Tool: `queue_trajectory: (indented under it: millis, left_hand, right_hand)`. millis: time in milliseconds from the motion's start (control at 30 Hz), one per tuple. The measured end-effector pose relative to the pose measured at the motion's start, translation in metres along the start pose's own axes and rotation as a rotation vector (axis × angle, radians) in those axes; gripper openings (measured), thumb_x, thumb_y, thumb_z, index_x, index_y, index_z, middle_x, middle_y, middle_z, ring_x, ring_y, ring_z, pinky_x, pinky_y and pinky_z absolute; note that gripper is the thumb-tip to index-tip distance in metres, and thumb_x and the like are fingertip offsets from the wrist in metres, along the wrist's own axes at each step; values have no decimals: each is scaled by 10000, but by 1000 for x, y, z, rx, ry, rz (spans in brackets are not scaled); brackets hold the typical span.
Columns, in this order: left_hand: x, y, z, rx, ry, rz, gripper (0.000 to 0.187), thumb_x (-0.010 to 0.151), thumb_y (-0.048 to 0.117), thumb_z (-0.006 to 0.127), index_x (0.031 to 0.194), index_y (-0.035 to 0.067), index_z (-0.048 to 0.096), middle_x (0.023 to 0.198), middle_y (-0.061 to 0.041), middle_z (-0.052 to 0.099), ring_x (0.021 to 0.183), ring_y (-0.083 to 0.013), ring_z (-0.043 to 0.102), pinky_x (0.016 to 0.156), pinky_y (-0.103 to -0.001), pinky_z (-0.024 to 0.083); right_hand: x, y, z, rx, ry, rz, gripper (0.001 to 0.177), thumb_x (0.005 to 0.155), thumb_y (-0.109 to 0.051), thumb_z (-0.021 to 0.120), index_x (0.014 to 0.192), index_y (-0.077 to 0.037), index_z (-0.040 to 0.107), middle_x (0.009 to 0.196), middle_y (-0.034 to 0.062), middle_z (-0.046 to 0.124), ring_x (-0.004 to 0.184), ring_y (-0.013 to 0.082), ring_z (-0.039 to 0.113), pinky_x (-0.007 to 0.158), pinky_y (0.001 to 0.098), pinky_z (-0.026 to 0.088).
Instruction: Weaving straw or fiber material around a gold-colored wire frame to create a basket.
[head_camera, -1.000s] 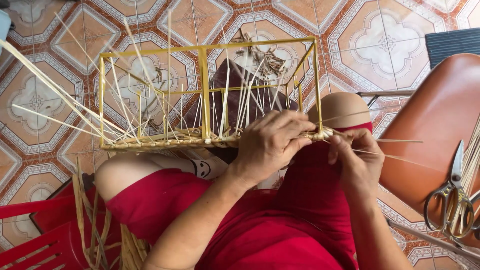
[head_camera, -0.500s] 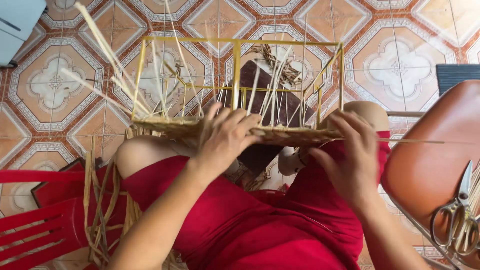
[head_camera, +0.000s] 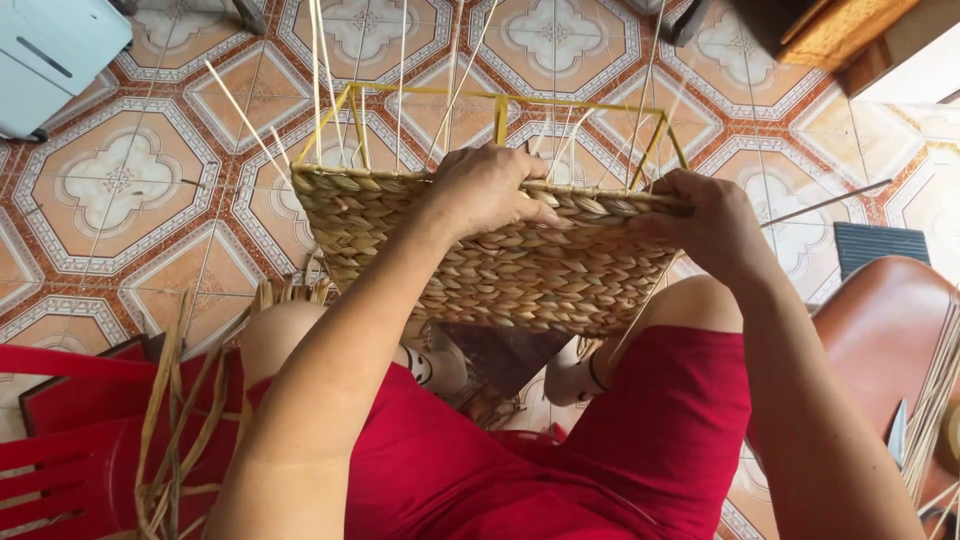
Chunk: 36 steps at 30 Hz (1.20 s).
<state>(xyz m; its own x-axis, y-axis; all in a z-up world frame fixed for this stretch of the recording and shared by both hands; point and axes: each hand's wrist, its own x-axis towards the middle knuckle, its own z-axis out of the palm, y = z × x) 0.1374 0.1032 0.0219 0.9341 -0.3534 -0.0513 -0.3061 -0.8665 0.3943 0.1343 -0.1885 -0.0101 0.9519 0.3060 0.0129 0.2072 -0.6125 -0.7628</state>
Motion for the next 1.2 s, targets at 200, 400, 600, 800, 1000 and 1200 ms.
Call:
queue_trajectory:
  millis: [200, 400, 600, 800, 1000, 1200]
  left_hand:
    - [8, -6, -1, -104, 88, -17, 406, 659, 578, 844, 904, 257, 800, 684, 34, 722, 683, -151, 690, 720, -397, 545]
    - [11, -10, -3, -74, 108, -30, 378, 710, 587, 831, 819, 227, 789, 593, 39, 662, 611, -131, 659, 650, -380, 529]
    - [20, -10, 22, 15, 113, -5, 412, 841, 572, 762, 996, 190, 748, 640, 32, 606, 588, -150, 604, 616, -332, 554]
    - [-7, -12, 16, 129, 772, 279, 544, 790, 401, 818, 1214, 105, 651, 1093, -118, 675, 912, -218, 648, 872, -414, 537]
    - [-97, -129, -30, 49, 1176, -251, 416, 1014, 369, 793, 1210, 70, 581, 1184, -89, 660, 1151, -253, 645, 1049, -390, 525]
    - [-113, -189, 29, -983, 510, -477, 521, 833, 497, 755, 1147, 90, 674, 1030, -52, 701, 1015, -220, 641, 902, -362, 538]
  right_hand:
    - [15, 10, 6, 213, 21, 23, 300, 845, -212, 834, 1046, -19, 724, 805, 6, 720, 736, 49, 635, 640, 238, 519]
    - [24, -12, -1, 171, -15, 50, 313, 836, -260, 839, 998, -19, 722, 791, 35, 722, 727, 68, 652, 632, 255, 530]
    - [26, -10, 13, -251, 134, 113, 479, 762, -435, 915, 888, -21, 710, 723, 108, 681, 610, 199, 617, 569, 374, 485]
    - [26, 11, -2, -340, 156, 55, 440, 808, -420, 899, 845, -27, 703, 686, 121, 667, 607, 217, 627, 592, 384, 487]
    - [30, 9, -3, -431, 137, 131, 479, 796, -473, 895, 864, -29, 729, 695, 117, 686, 643, 246, 665, 620, 416, 514]
    - [22, -38, -7, -934, 258, -25, 822, 718, -523, 969, 1336, -62, 683, 1197, 203, 703, 1010, 322, 688, 779, 421, 538]
